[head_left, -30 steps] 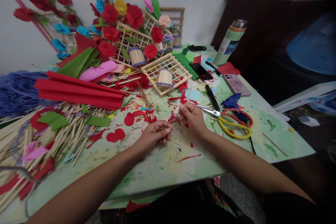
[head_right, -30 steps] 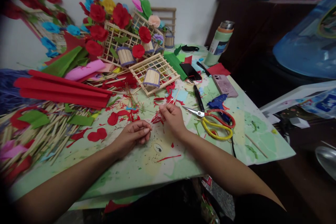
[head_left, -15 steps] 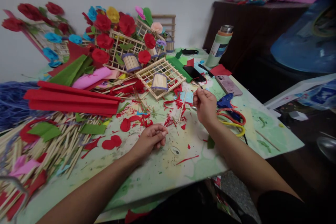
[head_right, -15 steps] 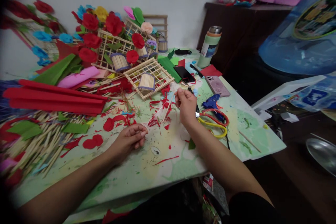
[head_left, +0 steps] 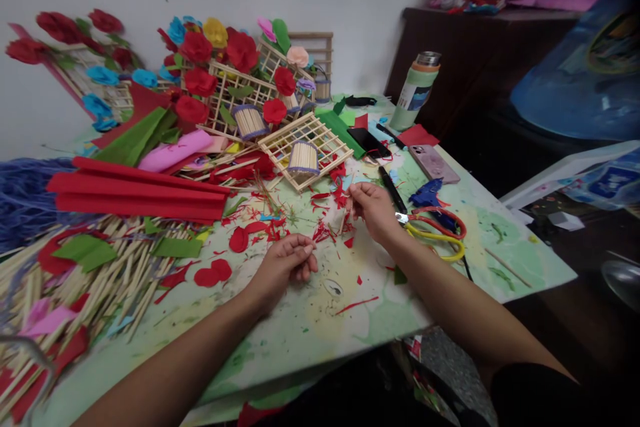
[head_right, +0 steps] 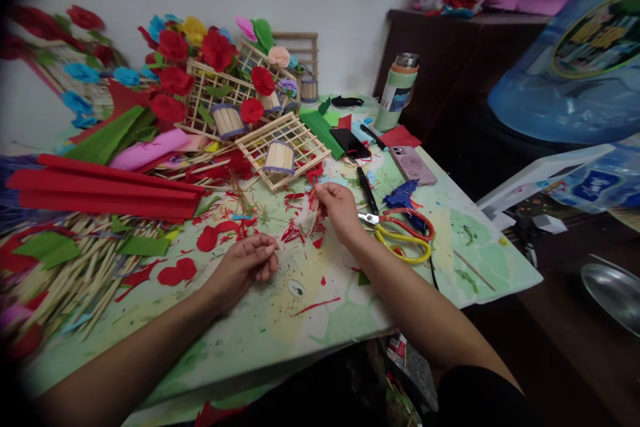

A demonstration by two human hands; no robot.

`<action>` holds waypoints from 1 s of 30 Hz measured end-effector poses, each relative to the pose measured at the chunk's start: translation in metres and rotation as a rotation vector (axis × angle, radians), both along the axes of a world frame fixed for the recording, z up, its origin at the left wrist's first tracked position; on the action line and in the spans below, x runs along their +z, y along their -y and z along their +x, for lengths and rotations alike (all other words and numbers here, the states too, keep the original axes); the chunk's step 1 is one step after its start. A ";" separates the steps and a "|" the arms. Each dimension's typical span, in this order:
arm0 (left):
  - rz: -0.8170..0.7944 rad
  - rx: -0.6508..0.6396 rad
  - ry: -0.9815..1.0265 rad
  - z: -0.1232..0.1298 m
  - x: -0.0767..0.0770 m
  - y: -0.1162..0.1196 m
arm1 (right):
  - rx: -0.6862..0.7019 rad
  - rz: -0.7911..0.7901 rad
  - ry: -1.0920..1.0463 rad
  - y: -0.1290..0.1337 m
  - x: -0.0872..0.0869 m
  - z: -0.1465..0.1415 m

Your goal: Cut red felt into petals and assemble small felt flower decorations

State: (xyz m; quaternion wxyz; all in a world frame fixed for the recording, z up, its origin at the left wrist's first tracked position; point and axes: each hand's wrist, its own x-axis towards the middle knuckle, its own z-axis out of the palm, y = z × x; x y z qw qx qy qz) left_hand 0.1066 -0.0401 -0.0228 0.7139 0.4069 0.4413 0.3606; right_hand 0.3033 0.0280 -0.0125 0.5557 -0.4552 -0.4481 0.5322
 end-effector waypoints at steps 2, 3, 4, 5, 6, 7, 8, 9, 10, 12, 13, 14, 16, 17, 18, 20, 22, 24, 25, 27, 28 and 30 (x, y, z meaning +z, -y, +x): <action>-0.003 0.002 0.008 0.000 0.001 0.000 | 0.022 -0.003 0.027 0.003 0.000 -0.003; -0.004 0.005 0.010 0.000 0.001 0.000 | 0.026 0.000 0.047 0.004 0.001 -0.003; -0.005 0.010 0.010 0.000 0.001 0.000 | 0.026 0.006 0.068 0.004 0.002 -0.003; -0.005 0.013 0.009 0.000 0.002 0.000 | 0.019 0.018 0.090 0.004 0.003 -0.002; -0.006 0.016 0.009 0.000 0.001 0.000 | 0.002 0.039 0.119 0.004 0.003 -0.001; -0.007 0.017 0.009 0.000 0.001 0.000 | -0.024 0.068 0.158 0.002 0.004 0.002; -0.007 0.018 0.008 0.000 0.001 0.000 | -0.059 0.100 0.212 0.000 0.004 0.005; -0.007 0.018 0.008 0.000 0.001 0.000 | -0.099 0.132 0.278 -0.003 0.004 0.008; -0.007 0.020 0.008 0.000 0.001 0.000 | -0.139 0.162 0.353 -0.006 0.003 0.011; -0.010 0.029 0.006 0.000 0.001 0.001 | -0.197 0.204 0.522 -0.010 0.001 0.015; -0.010 0.033 0.006 0.000 0.002 0.001 | -0.204 0.215 0.617 -0.011 0.000 0.016; -0.009 0.035 0.006 0.000 0.002 0.001 | -0.192 0.222 0.726 -0.011 -0.001 0.016; -0.005 0.039 0.013 0.000 0.002 0.001 | -0.126 0.219 0.973 -0.009 -0.003 0.014; -0.004 0.044 0.022 0.000 0.002 0.001 | -0.083 0.204 1.097 -0.007 -0.003 0.012; -0.004 0.054 0.033 0.000 0.002 0.000 | -0.042 0.178 1.210 -0.004 -0.003 0.009; -0.012 0.083 0.055 0.000 0.002 -0.001 | 0.027 0.112 1.385 0.000 -0.003 0.004; -0.022 0.112 0.070 -0.001 0.002 -0.002 | 0.076 0.058 1.490 0.002 -0.003 -0.001; -0.032 0.127 0.078 -0.001 0.003 -0.002 | 0.101 0.030 1.539 0.002 -0.002 -0.006; -0.037 0.130 0.081 -0.001 0.004 -0.003 | 0.103 0.022 1.546 0.002 -0.001 -0.009; -0.048 0.132 0.087 -0.001 0.006 -0.003 | 0.098 0.015 1.543 0.002 0.003 -0.013; -0.054 0.134 0.085 0.000 0.007 -0.003 | 0.099 0.015 1.538 0.002 0.006 -0.014; -0.063 0.139 0.085 0.000 0.009 -0.002 | 0.104 0.022 1.523 0.004 0.012 -0.015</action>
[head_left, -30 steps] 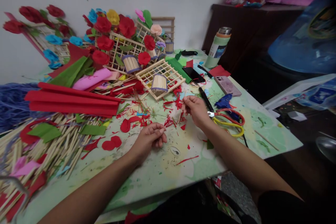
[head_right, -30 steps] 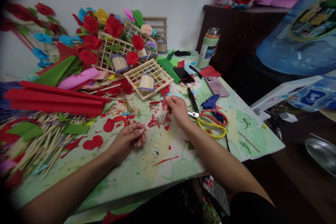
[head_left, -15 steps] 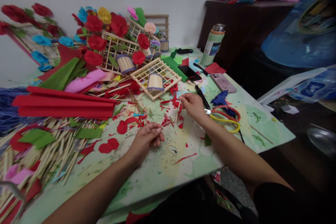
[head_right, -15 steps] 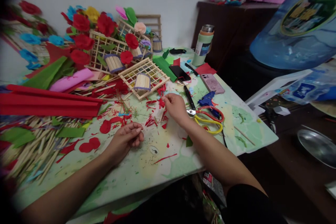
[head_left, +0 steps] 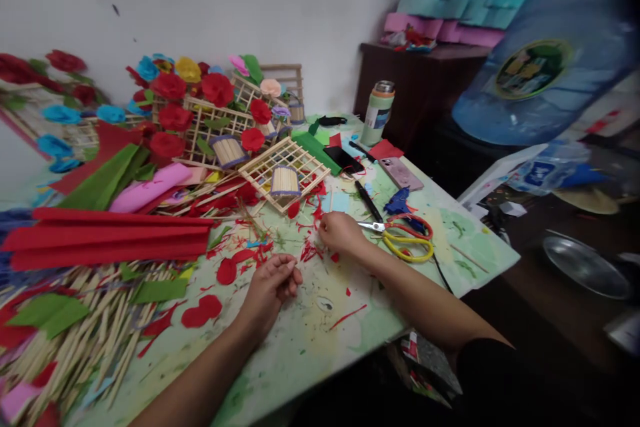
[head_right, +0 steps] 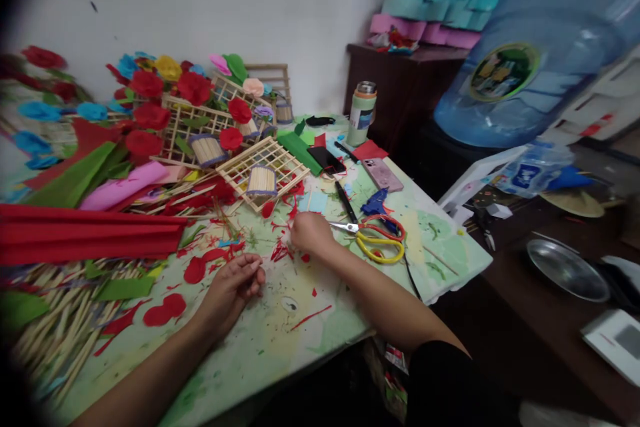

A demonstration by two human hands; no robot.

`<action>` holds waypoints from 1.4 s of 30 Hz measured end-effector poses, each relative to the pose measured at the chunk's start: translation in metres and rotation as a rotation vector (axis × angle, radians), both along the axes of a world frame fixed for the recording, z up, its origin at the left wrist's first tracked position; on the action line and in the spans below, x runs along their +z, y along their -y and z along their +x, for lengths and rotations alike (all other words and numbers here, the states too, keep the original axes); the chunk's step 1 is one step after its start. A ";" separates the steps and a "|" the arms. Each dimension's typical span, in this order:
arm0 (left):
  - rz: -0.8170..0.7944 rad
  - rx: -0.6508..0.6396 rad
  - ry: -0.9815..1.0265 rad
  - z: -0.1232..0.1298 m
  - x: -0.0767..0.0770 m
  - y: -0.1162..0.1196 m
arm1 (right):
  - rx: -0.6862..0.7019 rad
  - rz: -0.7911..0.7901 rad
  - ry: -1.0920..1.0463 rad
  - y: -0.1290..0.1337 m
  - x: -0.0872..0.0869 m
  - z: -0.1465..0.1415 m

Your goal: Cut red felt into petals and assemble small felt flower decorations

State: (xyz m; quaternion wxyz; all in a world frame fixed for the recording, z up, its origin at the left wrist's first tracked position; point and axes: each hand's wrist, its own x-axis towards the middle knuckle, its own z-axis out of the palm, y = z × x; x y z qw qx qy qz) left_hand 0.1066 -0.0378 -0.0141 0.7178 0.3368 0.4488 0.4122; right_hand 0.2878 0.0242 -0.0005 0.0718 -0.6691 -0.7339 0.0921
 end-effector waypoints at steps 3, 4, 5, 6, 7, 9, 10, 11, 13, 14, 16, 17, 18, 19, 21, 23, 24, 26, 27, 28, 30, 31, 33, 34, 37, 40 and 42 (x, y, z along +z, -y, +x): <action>-0.015 0.016 -0.005 0.000 0.002 0.000 | 0.025 -0.002 -0.038 0.002 0.009 0.003; -0.020 0.016 -0.006 0.000 0.002 0.000 | 0.044 -0.010 -0.078 0.002 0.011 0.006; -0.023 0.012 -0.004 0.000 0.002 -0.001 | 0.062 -0.021 -0.131 0.002 0.012 0.009; -0.027 0.008 -0.003 0.000 0.002 -0.001 | 0.070 -0.030 -0.188 0.001 0.014 0.012; -0.031 0.003 -0.003 -0.001 0.002 -0.001 | 0.063 -0.033 -0.237 -0.001 0.014 0.016; -0.038 0.002 -0.005 -0.001 0.002 -0.001 | -0.001 -0.015 -0.276 -0.006 0.015 0.025; -0.042 0.004 -0.008 -0.001 0.002 -0.001 | -0.051 0.005 -0.268 -0.009 0.016 0.031; -0.046 0.007 -0.012 -0.001 0.002 -0.001 | -0.104 0.026 -0.251 -0.013 0.016 0.037; -0.054 0.011 -0.023 -0.001 0.003 -0.001 | -0.213 0.062 -0.208 -0.021 0.018 0.052; -0.056 0.011 -0.029 -0.001 0.003 -0.001 | -0.263 0.070 -0.188 -0.025 0.019 0.060; -0.056 0.010 -0.039 0.000 0.004 -0.001 | -0.329 0.056 -0.160 -0.034 0.023 0.077; -0.055 0.008 -0.042 0.000 0.004 -0.001 | -0.343 0.036 -0.151 -0.038 0.026 0.087; -0.055 0.005 -0.044 0.000 0.004 -0.001 | -0.350 0.012 -0.143 -0.043 0.029 0.097; -0.054 0.004 -0.045 0.000 0.004 -0.002 | -0.360 -0.011 -0.131 -0.048 0.032 0.107; -0.053 0.006 -0.045 0.001 0.003 -0.002 | -0.419 -0.028 -0.082 -0.059 0.038 0.127; -0.050 0.007 -0.042 0.001 0.002 -0.002 | -0.492 -0.032 -0.019 -0.070 0.041 0.143; -0.049 0.007 -0.041 0.001 0.002 -0.002 | -0.514 -0.042 0.006 -0.075 0.041 0.149; -0.049 0.002 -0.040 0.000 0.002 -0.001 | -0.532 -0.088 0.039 -0.086 0.037 0.157; -0.049 -0.001 -0.039 0.000 0.002 -0.001 | -0.532 -0.116 0.048 -0.090 0.033 0.158; -0.049 -0.003 -0.040 0.000 0.002 -0.001 | -0.529 -0.141 0.054 -0.094 0.030 0.158; -0.045 -0.010 -0.040 -0.001 0.002 0.000 | -0.519 -0.171 0.057 -0.100 0.022 0.157; -0.039 -0.013 -0.040 -0.001 0.002 0.000 | -0.514 -0.175 0.056 -0.102 0.019 0.156; -0.027 -0.020 -0.036 -0.001 0.002 0.000 | -0.506 -0.164 0.049 -0.105 0.016 0.154; -0.022 -0.023 -0.032 0.000 0.002 0.000 | -0.502 -0.147 0.043 -0.105 0.017 0.154; -0.016 -0.033 -0.026 0.000 0.003 0.000 | -0.492 -0.040 0.021 -0.102 0.025 0.156; -0.013 -0.037 -0.021 -0.001 0.002 0.000 | -0.482 0.141 -0.009 -0.098 0.040 0.157; -0.014 -0.035 -0.018 -0.001 0.001 0.000 | -0.469 0.260 -0.030 -0.096 0.049 0.156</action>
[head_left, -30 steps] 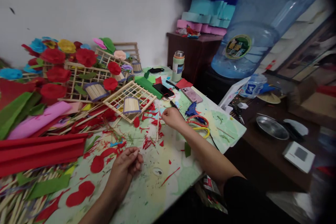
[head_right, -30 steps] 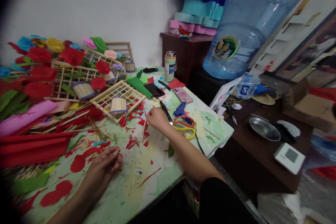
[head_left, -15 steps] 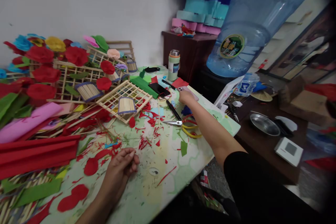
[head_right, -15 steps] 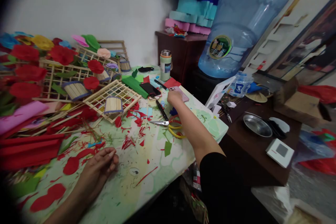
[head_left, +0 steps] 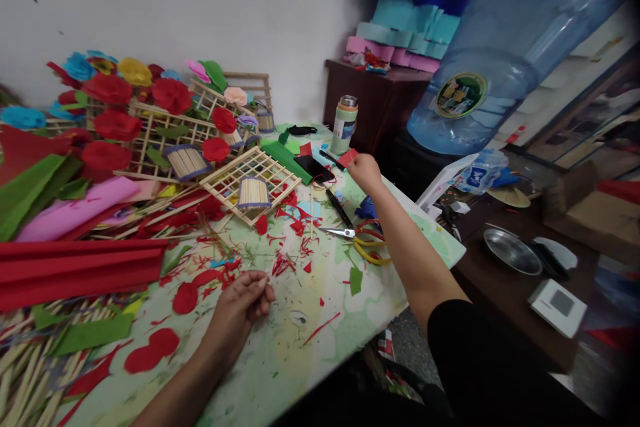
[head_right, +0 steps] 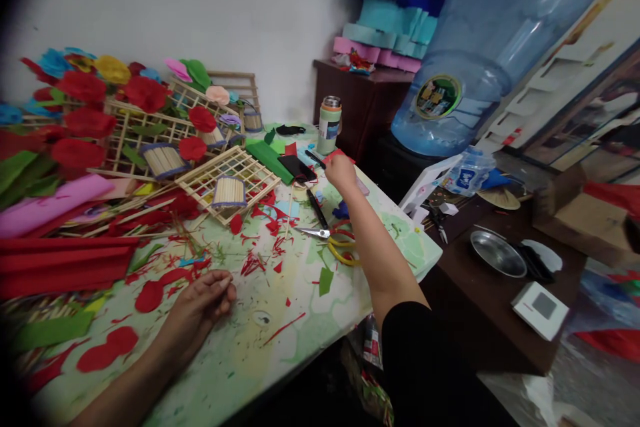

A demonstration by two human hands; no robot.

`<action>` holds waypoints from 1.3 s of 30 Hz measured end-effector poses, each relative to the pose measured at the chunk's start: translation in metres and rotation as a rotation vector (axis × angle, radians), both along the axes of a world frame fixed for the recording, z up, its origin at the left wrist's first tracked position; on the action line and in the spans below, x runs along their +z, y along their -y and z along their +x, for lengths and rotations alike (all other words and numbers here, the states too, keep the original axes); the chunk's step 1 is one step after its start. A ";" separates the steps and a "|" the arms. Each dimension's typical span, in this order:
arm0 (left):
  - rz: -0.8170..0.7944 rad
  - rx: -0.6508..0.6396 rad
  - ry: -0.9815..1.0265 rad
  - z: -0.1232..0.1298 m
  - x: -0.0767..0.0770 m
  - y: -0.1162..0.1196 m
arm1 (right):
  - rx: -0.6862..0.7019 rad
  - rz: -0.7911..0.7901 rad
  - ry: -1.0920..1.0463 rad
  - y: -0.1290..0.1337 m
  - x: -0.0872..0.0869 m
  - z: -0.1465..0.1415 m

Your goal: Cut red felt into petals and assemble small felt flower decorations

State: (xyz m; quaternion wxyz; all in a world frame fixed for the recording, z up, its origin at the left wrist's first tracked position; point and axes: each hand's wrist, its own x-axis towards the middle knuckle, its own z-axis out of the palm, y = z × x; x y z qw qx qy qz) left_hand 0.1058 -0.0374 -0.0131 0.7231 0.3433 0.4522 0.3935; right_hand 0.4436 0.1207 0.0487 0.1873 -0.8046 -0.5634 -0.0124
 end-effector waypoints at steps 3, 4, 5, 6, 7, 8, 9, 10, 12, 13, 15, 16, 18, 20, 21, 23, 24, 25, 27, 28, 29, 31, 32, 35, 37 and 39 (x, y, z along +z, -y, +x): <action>-0.004 0.000 -0.001 0.000 -0.002 -0.001 | 0.036 0.254 -0.059 0.003 0.008 -0.005; -0.006 -0.004 -0.002 0.000 -0.002 -0.001 | 0.056 0.376 -0.109 0.004 0.009 -0.007; -0.007 -0.006 -0.002 0.000 -0.002 -0.001 | 0.081 0.503 -0.166 0.005 0.010 -0.008; -0.007 -0.008 -0.001 0.000 -0.002 -0.001 | 0.109 0.623 -0.223 0.006 0.010 -0.009; -0.005 -0.010 0.000 0.000 -0.003 -0.001 | 0.137 0.718 -0.270 0.007 0.010 -0.010; -0.004 -0.010 -0.001 0.000 -0.003 0.000 | 0.161 0.780 -0.299 0.008 0.011 -0.010; -0.003 -0.009 -0.001 0.000 -0.003 0.000 | 0.180 0.826 -0.318 0.008 0.012 -0.011; -0.001 -0.009 -0.002 0.000 -0.002 0.000 | 0.195 0.865 -0.333 0.009 0.015 -0.012; -0.002 -0.008 -0.004 0.000 -0.002 0.000 | 0.223 0.953 -0.352 0.013 0.024 -0.016; -0.002 -0.008 -0.004 0.000 -0.002 0.000 | 0.235 1.008 -0.359 0.016 0.032 -0.020; -0.003 -0.012 -0.003 0.000 -0.002 -0.001 | 0.254 1.152 -0.373 0.027 0.052 -0.028; -0.003 -0.013 -0.004 0.000 -0.002 -0.001 | 0.253 1.231 -0.382 0.034 0.065 -0.033; -0.002 -0.015 -0.011 0.000 -0.002 -0.001 | 0.279 1.386 -0.402 0.051 0.091 -0.042; 0.005 -0.019 -0.026 0.000 -0.003 -0.001 | 0.322 1.451 -0.428 0.068 0.115 -0.049; 0.013 -0.023 -0.034 0.000 -0.004 -0.001 | 0.349 1.414 -0.483 0.076 0.123 -0.052; 0.036 -0.029 -0.052 0.000 -0.005 0.000 | 0.450 1.255 -0.701 0.090 0.129 -0.061; 0.050 -0.027 -0.059 0.000 -0.006 0.000 | 0.508 1.123 -0.845 0.096 0.125 -0.066; 0.063 -0.024 -0.065 0.001 -0.006 0.000 | 0.558 0.966 -1.001 0.101 0.118 -0.073; 0.087 -0.016 -0.070 0.001 -0.007 0.001 | 0.595 0.616 -1.307 0.108 0.092 -0.090; 0.097 -0.015 -0.070 0.002 -0.008 0.002 | 0.585 0.453 -1.440 0.111 0.075 -0.100; 0.107 -0.018 -0.067 0.002 -0.008 0.002 | 0.566 0.292 -1.562 0.114 0.057 -0.110; 0.125 -0.024 -0.062 0.003 -0.008 0.003 | 0.498 0.065 -1.740 0.117 0.023 -0.131; 0.132 -0.030 -0.059 0.003 -0.008 0.003 | 0.483 0.001 -1.780 0.119 0.007 -0.141; 0.152 -0.052 -0.063 0.004 -0.008 0.002 | 0.428 -0.053 -1.744 0.121 -0.026 -0.166; 0.154 -0.058 -0.070 0.003 -0.008 0.002 | 0.427 -0.052 -1.643 0.121 -0.038 -0.178; 0.155 -0.065 -0.079 0.003 -0.008 0.002 | 0.437 -0.060 -1.442 0.119 -0.046 -0.185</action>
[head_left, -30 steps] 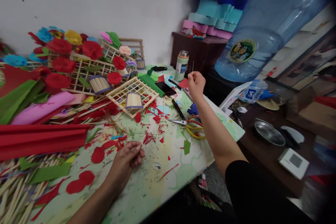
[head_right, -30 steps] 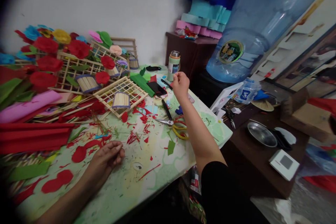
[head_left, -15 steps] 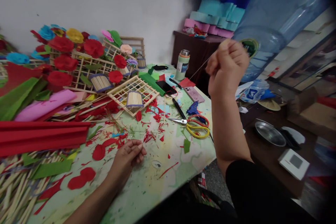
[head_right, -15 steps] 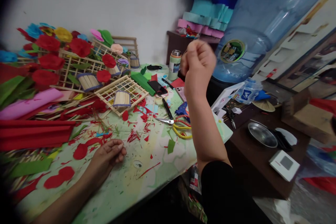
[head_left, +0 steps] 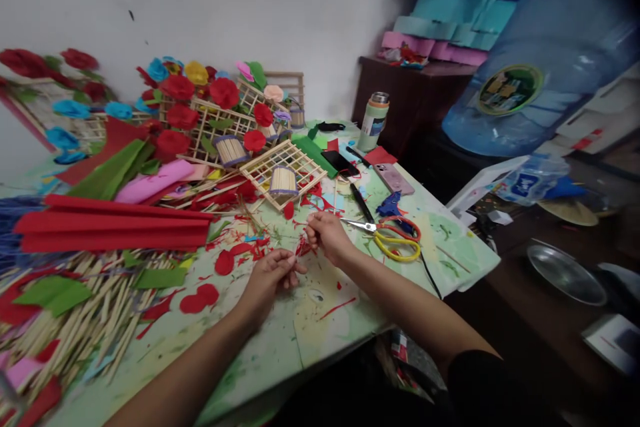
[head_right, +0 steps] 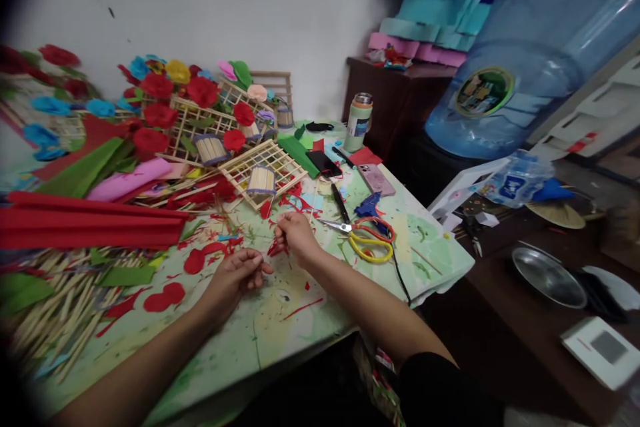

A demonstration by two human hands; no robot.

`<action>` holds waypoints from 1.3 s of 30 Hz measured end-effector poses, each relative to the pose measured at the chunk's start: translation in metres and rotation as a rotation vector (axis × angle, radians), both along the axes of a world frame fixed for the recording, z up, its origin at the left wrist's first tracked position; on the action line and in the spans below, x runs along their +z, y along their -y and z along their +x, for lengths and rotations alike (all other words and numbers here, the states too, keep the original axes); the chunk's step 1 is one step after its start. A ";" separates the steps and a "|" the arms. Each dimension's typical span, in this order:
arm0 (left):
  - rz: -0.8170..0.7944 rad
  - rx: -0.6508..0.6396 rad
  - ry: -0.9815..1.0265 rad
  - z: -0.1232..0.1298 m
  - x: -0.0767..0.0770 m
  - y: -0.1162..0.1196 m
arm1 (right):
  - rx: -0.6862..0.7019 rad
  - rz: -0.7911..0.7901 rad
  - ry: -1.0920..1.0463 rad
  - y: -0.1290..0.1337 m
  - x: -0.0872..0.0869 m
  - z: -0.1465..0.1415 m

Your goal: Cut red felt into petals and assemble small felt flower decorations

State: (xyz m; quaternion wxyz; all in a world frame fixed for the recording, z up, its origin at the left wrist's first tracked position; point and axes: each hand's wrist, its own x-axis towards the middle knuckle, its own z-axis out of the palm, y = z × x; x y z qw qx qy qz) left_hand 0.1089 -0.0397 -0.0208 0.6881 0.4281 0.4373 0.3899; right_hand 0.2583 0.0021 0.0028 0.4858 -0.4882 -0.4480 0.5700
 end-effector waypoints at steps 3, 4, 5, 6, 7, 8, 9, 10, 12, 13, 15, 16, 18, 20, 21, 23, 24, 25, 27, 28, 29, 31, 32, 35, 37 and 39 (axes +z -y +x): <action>0.006 -0.014 -0.012 0.000 -0.001 0.001 | -0.025 0.036 0.284 -0.007 -0.005 -0.002; 0.004 -0.015 -0.015 0.000 -0.002 0.001 | -0.030 0.037 0.351 -0.010 -0.004 0.000; -0.002 -0.010 -0.018 0.000 -0.002 0.001 | -0.032 0.037 0.413 -0.014 -0.003 0.005; -0.011 0.000 -0.018 0.000 -0.002 0.001 | -0.036 0.041 0.494 -0.018 -0.001 0.011; -0.020 0.015 -0.015 0.000 -0.003 0.001 | -0.043 0.046 0.585 -0.023 0.002 0.020; -0.029 0.030 -0.008 0.000 -0.003 0.001 | -0.059 0.051 0.682 -0.028 0.005 0.030; -0.036 0.044 0.002 0.000 -0.003 0.001 | -0.092 0.057 0.781 -0.034 0.008 0.041; -0.039 0.059 0.013 0.000 -0.002 0.001 | -0.131 0.056 0.880 -0.039 0.010 0.051; -0.032 0.079 0.023 0.000 -0.002 0.001 | -0.186 0.016 1.060 -0.048 0.012 0.070; -0.027 0.086 0.023 0.001 -0.002 0.001 | -0.195 -0.008 1.135 -0.051 0.012 0.077; -0.020 0.100 0.021 0.001 -0.002 0.002 | -0.189 -0.059 1.254 -0.056 0.008 0.085; -0.019 0.106 0.022 0.001 -0.003 0.002 | -0.180 -0.080 1.298 -0.058 0.006 0.086; -0.021 0.111 0.029 0.000 -0.003 0.002 | -0.162 -0.115 1.366 -0.059 0.001 0.086; -0.025 0.113 0.039 0.000 -0.003 0.001 | -0.149 -0.137 1.414 -0.061 -0.001 0.086; -0.028 0.113 0.043 0.000 -0.002 0.001 | -0.144 -0.144 1.433 -0.062 -0.001 0.086; -0.033 0.115 0.049 0.000 -0.002 0.000 | -0.137 -0.151 1.465 -0.064 0.000 0.088; -0.033 0.117 0.053 0.000 -0.003 0.000 | -0.135 -0.152 1.478 -0.065 0.001 0.090; -0.030 0.119 0.058 0.000 -0.003 0.000 | -0.134 -0.152 1.487 -0.067 0.002 0.092; -0.023 0.118 0.070 0.000 -0.004 0.000 | -0.132 -0.146 1.498 -0.068 0.004 0.097; -0.019 0.116 0.075 0.000 -0.004 0.000 | -0.132 -0.140 1.501 -0.068 0.005 0.100; -0.016 0.114 0.077 0.000 -0.005 0.000 | -0.135 -0.132 1.503 -0.069 0.005 0.102; -0.010 0.114 0.082 0.000 -0.005 0.000 | -0.152 -0.115 1.510 -0.068 0.006 0.105; -0.007 0.116 0.083 0.000 -0.004 0.000 | -0.167 -0.109 1.516 -0.068 0.006 0.106; 0.003 0.123 0.074 0.001 -0.002 0.001 | -0.227 -0.086 1.542 -0.072 0.007 0.107; 0.006 0.123 0.061 0.001 -0.001 0.001 | -0.268 -0.062 1.558 -0.078 0.010 0.109; 0.008 0.125 0.059 0.001 0.000 0.001 | -0.302 -0.025 1.583 -0.084 0.015 0.111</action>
